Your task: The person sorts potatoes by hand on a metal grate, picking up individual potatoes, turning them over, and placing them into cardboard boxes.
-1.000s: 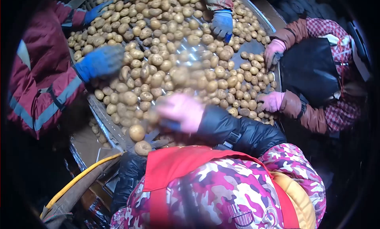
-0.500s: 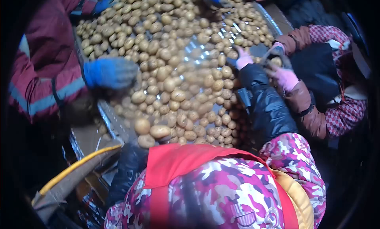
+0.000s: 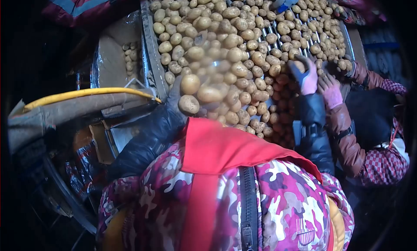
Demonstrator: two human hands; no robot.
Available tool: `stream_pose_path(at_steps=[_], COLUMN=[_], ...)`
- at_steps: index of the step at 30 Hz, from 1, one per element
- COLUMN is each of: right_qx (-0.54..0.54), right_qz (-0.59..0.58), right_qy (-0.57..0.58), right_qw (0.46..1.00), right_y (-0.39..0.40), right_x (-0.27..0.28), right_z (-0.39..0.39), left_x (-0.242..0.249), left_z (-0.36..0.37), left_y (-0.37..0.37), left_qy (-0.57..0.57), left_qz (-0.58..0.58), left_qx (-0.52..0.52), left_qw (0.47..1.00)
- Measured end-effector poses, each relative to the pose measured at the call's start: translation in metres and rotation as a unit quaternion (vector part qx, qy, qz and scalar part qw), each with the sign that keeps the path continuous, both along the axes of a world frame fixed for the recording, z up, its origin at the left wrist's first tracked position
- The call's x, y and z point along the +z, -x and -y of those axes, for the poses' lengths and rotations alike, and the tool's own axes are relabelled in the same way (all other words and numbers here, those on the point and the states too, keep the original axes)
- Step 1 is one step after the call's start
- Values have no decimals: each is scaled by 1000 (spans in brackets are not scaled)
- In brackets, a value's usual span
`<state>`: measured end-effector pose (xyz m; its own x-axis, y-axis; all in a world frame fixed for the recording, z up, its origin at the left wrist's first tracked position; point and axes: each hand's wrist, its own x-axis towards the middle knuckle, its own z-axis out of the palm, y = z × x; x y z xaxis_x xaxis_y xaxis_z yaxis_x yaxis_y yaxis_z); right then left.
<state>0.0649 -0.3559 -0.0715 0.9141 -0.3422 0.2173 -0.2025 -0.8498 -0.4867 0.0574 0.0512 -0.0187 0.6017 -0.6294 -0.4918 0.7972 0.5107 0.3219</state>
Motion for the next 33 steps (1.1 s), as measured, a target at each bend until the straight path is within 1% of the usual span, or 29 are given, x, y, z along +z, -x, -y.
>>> stream_pose_path(at_steps=[2, 3, 4, 5, 6, 8, 9, 10, 11, 12, 13, 14, 15, 16, 18, 19, 20, 21, 22, 23, 24, 25, 27, 28, 29, 30, 31, 32, 33], right_qx=[97, 113, 130, 180, 232, 383, 388, 389, 397, 415, 394, 377, 328, 270, 233, 183, 125, 121, 92, 64, 39, 28, 6, 12, 18, 25, 91, 95, 100], right_qz=[40, 55, 68, 47, 28, -52, -91, -140, -160, -167, -180, -191, -227, -264, -298, -297, -291, -287, -277, -260, -242, -231, -221, -217, -212, -208, -212, -231, -252], right_qy=[-65, -129, -192, -181, -167, -24, -70, -69, -112, -158, -228, -246, -365, -475, -628, -713, -787, -841, -871, -892, -907, -910, -919, -918, -917, -916, -918, -896, -872], right_qw=[992, 984, 970, 966, 958, 922, 915, 908, 897, 880, 872, 872, 841, 795, 680, 608, 529, 442, 395, 363, 342, 342, 328, 333, 338, 342, 323, 366, 408], right_y=[12, 15, 17, 22, 27, 30, 30, 30, 16, 12, 13, 14, 15, 17, 19, 27, 34, 34, 35, 35, 35, 33, 32, 32, 33, 33, 33, 36, 38], right_x=[-25, -26, -25, -15, 1, 31, 9, 14, -4, -7, -5, -29, -48, -58, -28, -26, -24, -8, -8, -11, -14, -14, -4, 0, 4, 8, -27, -17, -7], right_z=[-25, -53, -83, -110, -134, -172, -179, -184, -187, -187, -193, -182, -169, -161, -159, -165, -171, -176, -173, -168, -162, -158, -158, -157, -157, -156, -144, -150, -155], left_x=[-28, -50, -49, -50, -63, -107, -123, -131, -120, -117, -114, -136, -112, -121, -141, -129, -115, -122, -129, -158, -187, -206, -173, -150, -126, -113, -105, -100, -104], left_z=[-4, -7, 4, 8, 4, -7, -7, -22, -20, -22, -25, -44, -56, -77, -120, -135, -147, -160, -173, -202, -220, -232, -198, -171, -144, -122, -98, -73, -43], left_y=[1, 1, 1, 2, 2, -3, 0, 3, 7, 14, 21, 25, 38, 45, 57, 58, 49, 38, 26, 13, 7, -2, -9, -4, 2, 14, 23, 29, 35], left_qy=[9, 18, -13, -42, 38, 202, 15, 187, 60, 95, 128, 193, 37, 20, -14, -81, -126, -154, -183, -241, -327, -411, -436, -366, -301, -272, -214, -154, -146], left_qz=[30, 49, 42, 37, 5, -67, 57, -12, 66, 18, -30, 31, 108, 80, 24, 1, 55, 24, -3, 113, 229, 335, 220, 114, -3, 4, 12, 20, 70], left_qx=[-16, -33, -31, -28, -31, -38, -82, -101, -57, -41, -24, -50, 9, 24, 57, 99, 131, 191, 249, 235, 182, 143, 160, 145, 135, 36, -13, -60, -24], left_qw=[999, 998, 999, 998, 999, 976, 995, 977, 994, 994, 991, 979, 993, 996, 998, 992, 982, 969, 951, 935, 899, 836, 858, 912, 944, 962, 977, 986, 987])
